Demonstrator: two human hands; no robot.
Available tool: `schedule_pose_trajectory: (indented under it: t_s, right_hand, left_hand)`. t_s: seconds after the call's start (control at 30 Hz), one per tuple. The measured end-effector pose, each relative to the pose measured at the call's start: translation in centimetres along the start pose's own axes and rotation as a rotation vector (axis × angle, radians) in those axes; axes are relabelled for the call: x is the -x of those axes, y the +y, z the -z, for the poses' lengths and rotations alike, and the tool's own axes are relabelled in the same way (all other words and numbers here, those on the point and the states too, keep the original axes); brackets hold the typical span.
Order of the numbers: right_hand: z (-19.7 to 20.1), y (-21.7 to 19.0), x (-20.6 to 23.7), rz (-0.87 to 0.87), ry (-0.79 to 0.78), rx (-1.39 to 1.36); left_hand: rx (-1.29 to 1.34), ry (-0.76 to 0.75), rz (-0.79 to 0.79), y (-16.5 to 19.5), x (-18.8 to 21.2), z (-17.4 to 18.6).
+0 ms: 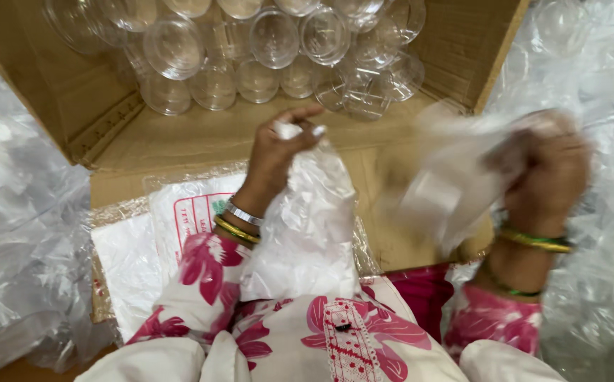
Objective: The person sits with a cardboard box on their lap, opens white plastic bags and places clear plastic cups into them one at a time. They gather the filled bags, twist the tops closed and set the bagged cups back into the box.
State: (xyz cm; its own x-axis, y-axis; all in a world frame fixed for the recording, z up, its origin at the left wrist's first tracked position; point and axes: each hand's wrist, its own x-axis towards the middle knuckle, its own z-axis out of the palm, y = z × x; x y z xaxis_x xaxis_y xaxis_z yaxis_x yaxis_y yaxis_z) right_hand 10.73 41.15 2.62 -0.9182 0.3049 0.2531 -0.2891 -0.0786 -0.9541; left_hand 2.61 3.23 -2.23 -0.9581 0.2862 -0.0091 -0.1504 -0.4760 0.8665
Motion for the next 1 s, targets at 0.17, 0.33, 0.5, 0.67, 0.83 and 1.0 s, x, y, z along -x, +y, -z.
schedule_pose_trajectory:
  t_s: [0.17,0.33,0.5,0.67,0.83,1.0]
  right_hand:
    - [8.1,0.9,-8.0,0.238,0.337,0.287]
    - [0.3,1.6,-7.3,0.565,0.304,0.858]
    - [-15.4,4.4,0.9,-0.091,-0.423,0.254]
    - [-17.2,5.3,1.9,-0.221,-0.224,0.152]
    - [-14.7,5.8,2.3,-0.289,-0.165,0.055]
    - [-13.0,9.9,4.0,-0.329,-0.140,-0.111]
  left_hand:
    - [0.249,-0.034,0.121,1.3,0.5,0.6]
    - [0.146,0.060,0.098,1.6,0.8,-0.3]
    - [0.029,0.025,0.079,0.8,0.6,-1.0]
    - [0.064,0.087,0.081,0.3,1.0,0.2]
    - [-0.032,0.085,0.081,-0.4,0.5,0.4]
    - [0.152,0.065,0.200,-1.2,-0.8,-0.8]
